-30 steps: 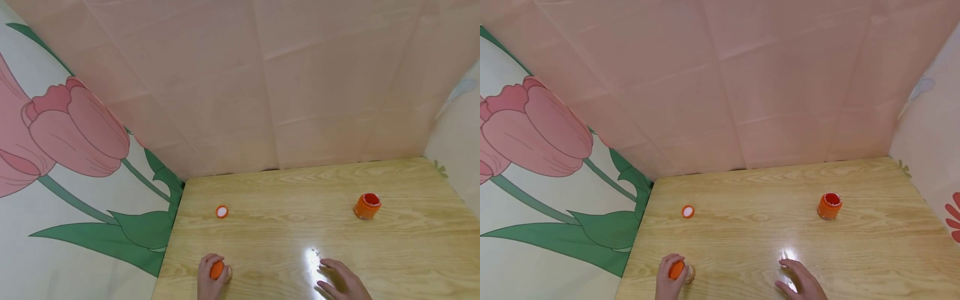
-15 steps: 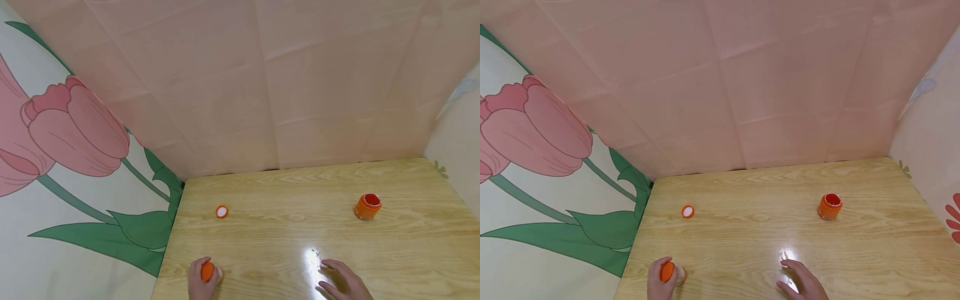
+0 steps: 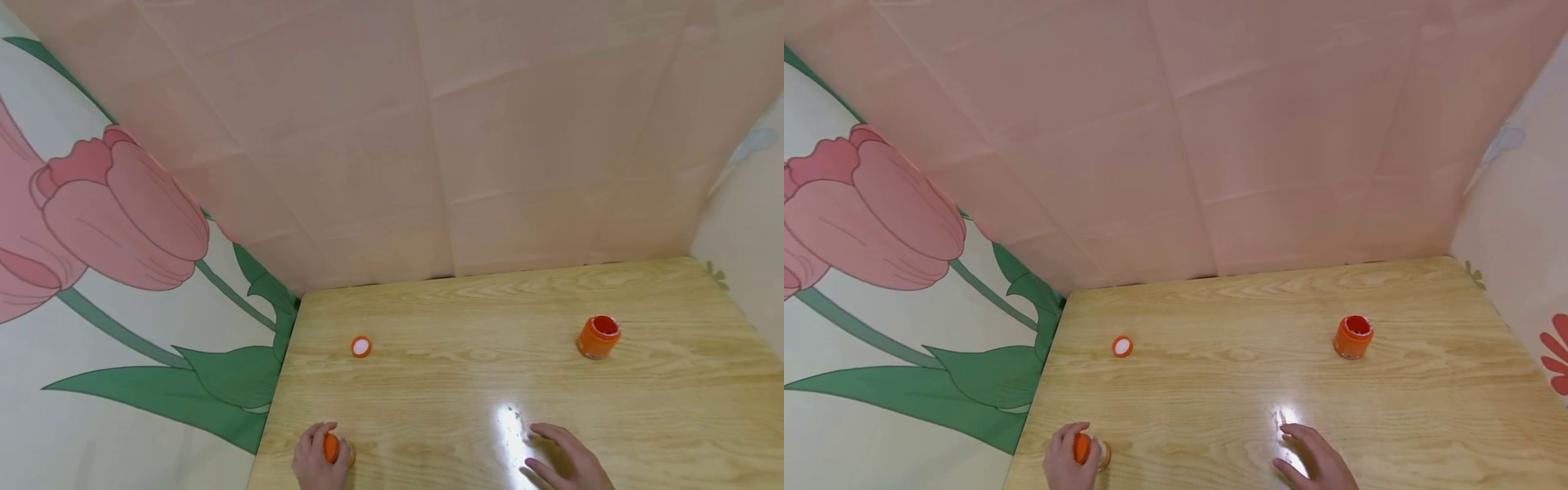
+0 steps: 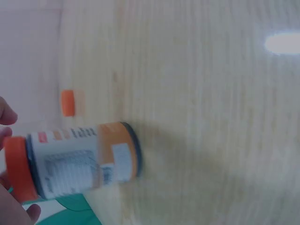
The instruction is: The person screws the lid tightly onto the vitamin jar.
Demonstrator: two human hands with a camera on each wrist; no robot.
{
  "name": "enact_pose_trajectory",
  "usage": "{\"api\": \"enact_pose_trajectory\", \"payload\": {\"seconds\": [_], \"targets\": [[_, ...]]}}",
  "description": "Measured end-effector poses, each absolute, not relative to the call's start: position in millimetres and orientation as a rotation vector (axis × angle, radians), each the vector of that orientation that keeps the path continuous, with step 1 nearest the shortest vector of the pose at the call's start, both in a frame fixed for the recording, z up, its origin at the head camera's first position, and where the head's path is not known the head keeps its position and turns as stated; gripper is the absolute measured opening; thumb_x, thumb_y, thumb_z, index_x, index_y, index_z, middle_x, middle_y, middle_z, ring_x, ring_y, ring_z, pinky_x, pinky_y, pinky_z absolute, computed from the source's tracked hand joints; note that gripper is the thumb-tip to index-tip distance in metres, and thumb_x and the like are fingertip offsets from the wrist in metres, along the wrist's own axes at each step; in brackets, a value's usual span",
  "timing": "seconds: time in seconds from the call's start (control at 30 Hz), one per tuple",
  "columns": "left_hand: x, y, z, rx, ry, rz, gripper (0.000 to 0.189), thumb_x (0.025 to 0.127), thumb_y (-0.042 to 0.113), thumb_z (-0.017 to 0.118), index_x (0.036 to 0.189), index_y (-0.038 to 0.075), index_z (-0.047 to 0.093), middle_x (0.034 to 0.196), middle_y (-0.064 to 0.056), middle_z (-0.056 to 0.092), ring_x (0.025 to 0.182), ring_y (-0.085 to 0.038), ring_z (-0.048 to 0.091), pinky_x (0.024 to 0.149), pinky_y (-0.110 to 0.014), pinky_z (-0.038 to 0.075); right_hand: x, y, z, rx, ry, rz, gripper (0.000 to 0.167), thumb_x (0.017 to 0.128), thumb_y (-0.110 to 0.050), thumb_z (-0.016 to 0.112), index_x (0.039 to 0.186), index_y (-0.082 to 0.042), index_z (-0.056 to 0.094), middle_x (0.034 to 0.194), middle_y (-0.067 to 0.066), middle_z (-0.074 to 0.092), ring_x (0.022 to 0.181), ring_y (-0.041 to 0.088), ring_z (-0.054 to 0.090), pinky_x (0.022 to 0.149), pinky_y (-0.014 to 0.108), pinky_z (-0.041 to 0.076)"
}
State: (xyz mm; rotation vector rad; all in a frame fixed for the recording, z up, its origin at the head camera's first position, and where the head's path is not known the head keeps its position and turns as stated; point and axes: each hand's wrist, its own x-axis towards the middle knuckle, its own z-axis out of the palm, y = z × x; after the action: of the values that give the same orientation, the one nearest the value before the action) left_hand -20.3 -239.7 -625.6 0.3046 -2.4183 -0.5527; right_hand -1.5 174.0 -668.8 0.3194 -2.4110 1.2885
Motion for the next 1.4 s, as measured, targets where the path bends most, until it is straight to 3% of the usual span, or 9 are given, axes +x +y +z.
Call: {"api": "enact_pose_trajectory", "payload": {"seconds": [0.13, 0.3, 0.57, 0.83, 0.9, 1.13, 1.4], "targets": [[-23, -231, -614, 0.196, -2.38, -0.574, 0.033, 0.063, 0.004, 0.081, 0.093, 0.014, 0.071, 0.097, -0.011, 0.064, 0.086, -0.031, 0.059, 0.076, -0.049, 0.043, 0, 174, -668, 0.263, -2.455, 1.285, 0.06, 0.062, -0.011, 0.092, 0.116, -0.008, 0.067, 0.114, -0.014, 0.066, 0.114, -0.025, 0.042, 0.097, -0.005, 0.024], [-27, -223, -608, 0.083, -2.34, -0.62, 0.038, 0.062, -0.003, 0.081, 0.097, 0.01, 0.07, 0.1, -0.012, 0.065, 0.091, -0.031, 0.058, 0.08, -0.043, 0.039, 2, 175, -667, 0.206, -2.508, 1.281, 0.059, 0.065, -0.015, 0.092, 0.118, -0.01, 0.067, 0.116, -0.017, 0.065, 0.113, -0.028, 0.038, 0.095, -0.006, 0.022], [-31, -210, -607, 0.237, -2.45, -0.716, 0.04, 0.068, 0.0, 0.082, 0.103, 0.013, 0.069, 0.108, -0.006, 0.064, 0.102, -0.025, 0.057, 0.081, -0.043, 0.046, 1, 177, -664, 0.175, -2.53, 1.281, 0.06, 0.067, -0.016, 0.091, 0.121, -0.011, 0.065, 0.118, -0.014, 0.064, 0.115, -0.028, 0.035, 0.094, -0.005, 0.02], [-39, -202, -606, 0.211, -2.449, -0.699, 0.042, 0.071, 0.001, 0.082, 0.108, 0.013, 0.068, 0.11, -0.005, 0.064, 0.104, -0.024, 0.058, 0.083, -0.044, 0.048, -8, 182, -664, 0.195, -2.485, 1.244, 0.061, 0.065, -0.014, 0.091, 0.12, -0.005, 0.065, 0.116, -0.001, 0.067, 0.117, -0.028, 0.033, 0.096, -0.005, 0.02], [-41, -199, -604, 0.219, -2.451, -0.715, 0.041, 0.072, 0.002, 0.081, 0.109, 0.014, 0.068, 0.111, -0.004, 0.064, 0.104, -0.024, 0.058, 0.084, -0.044, 0.049, -11, 185, -664, 0.201, -2.482, 1.24, 0.061, 0.066, -0.014, 0.09, 0.12, -0.004, 0.064, 0.117, -0.004, 0.065, 0.118, -0.028, 0.031, 0.096, -0.005, 0.02], [-50, -189, -598, 0.278, -2.493, -0.812, 0.039, 0.076, 0.004, 0.08, 0.112, 0.015, 0.066, 0.114, -0.005, 0.062, 0.108, -0.023, 0.054, 0.086, -0.043, 0.05, -21, 195, -660, 0.123, -2.542, 1.24, 0.055, 0.077, -0.02, 0.085, 0.124, -0.003, 0.062, 0.121, 0.016, 0.065, 0.117, -0.029, 0.024, 0.093, -0.007, 0.015], [-61, -182, -596, 0.289, -2.484, -0.88, 0.04, 0.079, 0.003, 0.078, 0.115, 0.014, 0.064, 0.118, -0.006, 0.061, 0.108, -0.022, 0.053, 0.087, -0.042, 0.049, -25, 206, -657, 0.065, -2.563, 1.259, 0.056, 0.081, -0.021, 0.082, 0.128, -0.004, 0.058, 0.128, 0.021, 0.061, 0.118, -0.032, 0.019, 0.094, -0.008, 0.013]]}}
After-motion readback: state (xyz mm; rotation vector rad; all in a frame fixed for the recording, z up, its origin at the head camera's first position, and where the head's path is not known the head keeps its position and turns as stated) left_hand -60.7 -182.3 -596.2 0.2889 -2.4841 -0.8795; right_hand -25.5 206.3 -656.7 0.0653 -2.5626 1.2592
